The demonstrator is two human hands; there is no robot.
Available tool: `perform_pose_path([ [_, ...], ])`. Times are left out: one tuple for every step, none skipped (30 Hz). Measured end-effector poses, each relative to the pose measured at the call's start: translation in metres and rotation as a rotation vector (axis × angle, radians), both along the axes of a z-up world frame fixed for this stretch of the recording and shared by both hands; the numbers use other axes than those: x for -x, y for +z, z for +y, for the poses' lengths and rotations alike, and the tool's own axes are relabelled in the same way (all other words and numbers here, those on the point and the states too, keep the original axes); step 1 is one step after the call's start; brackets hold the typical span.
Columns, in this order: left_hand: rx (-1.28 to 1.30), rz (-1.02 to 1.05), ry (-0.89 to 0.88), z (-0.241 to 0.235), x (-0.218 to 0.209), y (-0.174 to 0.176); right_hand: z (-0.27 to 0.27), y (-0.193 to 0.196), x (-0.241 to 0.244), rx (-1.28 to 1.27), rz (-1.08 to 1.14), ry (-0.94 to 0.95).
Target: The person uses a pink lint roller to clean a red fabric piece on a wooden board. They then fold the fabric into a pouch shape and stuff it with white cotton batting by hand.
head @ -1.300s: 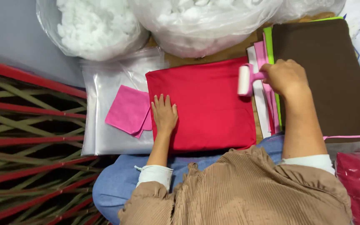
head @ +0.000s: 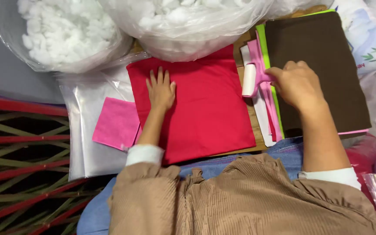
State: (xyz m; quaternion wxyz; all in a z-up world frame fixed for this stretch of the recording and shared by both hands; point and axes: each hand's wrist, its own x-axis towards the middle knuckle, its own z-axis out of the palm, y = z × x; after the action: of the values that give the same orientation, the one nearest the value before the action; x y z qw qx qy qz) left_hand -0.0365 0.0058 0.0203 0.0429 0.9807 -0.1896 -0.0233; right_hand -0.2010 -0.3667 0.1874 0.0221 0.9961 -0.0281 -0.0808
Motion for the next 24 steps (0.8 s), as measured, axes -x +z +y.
perform_pose_path([
  [0.084,0.038,0.040,0.001,0.027,0.013,0.004,0.010,0.008,-0.029,-0.002,0.006],
  [0.168,0.075,0.080,0.002,0.055,0.026,0.007,0.019,0.016,-0.058,-0.003,0.012],
  [0.164,0.080,0.089,0.000,0.077,0.022,0.032,0.021,0.018,-0.063,0.002,0.020],
  [0.186,0.088,0.107,0.000,0.100,0.017,0.058,0.023,0.020,-0.209,-0.008,0.089],
  [0.207,0.091,0.129,0.000,0.122,0.014,0.084,0.025,0.020,-0.358,-0.024,0.162],
  [0.202,0.090,0.142,0.005,0.137,0.006,0.099,0.008,0.021,-0.363,-0.021,0.175],
  [0.156,0.105,0.133,0.008,0.149,-0.001,0.113,-0.009,0.020,-0.339,-0.005,0.216],
  [0.109,0.120,0.125,0.011,0.161,-0.008,0.127,-0.025,0.019,-0.315,0.010,0.257],
  [0.107,0.116,0.135,0.021,0.165,-0.011,0.121,-0.023,0.024,-0.318,0.008,0.267],
  [0.098,0.097,0.105,0.030,0.169,-0.014,0.115,-0.021,0.028,-0.258,-0.005,0.261],
  [0.091,0.080,0.074,0.039,0.173,-0.017,0.108,-0.020,0.033,-0.197,-0.017,0.253],
  [0.090,0.079,0.081,0.049,0.180,-0.022,0.082,-0.027,0.038,-0.198,-0.017,0.261],
  [0.047,0.090,0.100,0.059,0.184,-0.027,0.056,-0.034,0.039,-0.046,-0.019,0.201],
  [0.004,0.102,0.118,0.068,0.187,-0.031,0.029,-0.039,0.038,0.105,-0.024,0.139],
  [0.008,0.096,0.119,0.069,0.197,-0.027,0.039,-0.028,0.050,0.109,-0.030,0.139],
  [0.022,0.127,0.121,0.069,0.207,-0.024,0.048,-0.018,0.062,0.127,-0.006,0.145],
  [0.035,0.159,0.122,0.069,0.218,-0.021,0.056,-0.009,0.075,0.145,0.021,0.151],
  [0.038,0.156,0.123,0.058,0.223,-0.019,0.081,-0.009,0.080,0.148,0.018,0.152],
  [0.087,0.114,0.102,0.051,0.230,-0.016,0.108,-0.010,0.086,-0.033,0.051,0.212],
  [0.135,0.072,0.080,0.044,0.236,-0.014,0.136,-0.012,0.092,-0.216,0.082,0.272],
  [0.132,0.071,0.073,0.046,0.239,-0.016,0.136,-0.019,0.096,-0.219,0.079,0.265],
  [0.094,0.104,0.077,0.048,0.242,-0.017,0.136,-0.027,0.100,-0.238,0.120,0.269],
  [0.060,0.132,0.091,0.051,0.242,-0.018,0.137,-0.032,0.099,-0.253,0.158,0.284],
  [0.060,0.126,0.094,0.059,0.246,-0.019,0.114,-0.026,0.105,-0.252,0.153,0.287],
])
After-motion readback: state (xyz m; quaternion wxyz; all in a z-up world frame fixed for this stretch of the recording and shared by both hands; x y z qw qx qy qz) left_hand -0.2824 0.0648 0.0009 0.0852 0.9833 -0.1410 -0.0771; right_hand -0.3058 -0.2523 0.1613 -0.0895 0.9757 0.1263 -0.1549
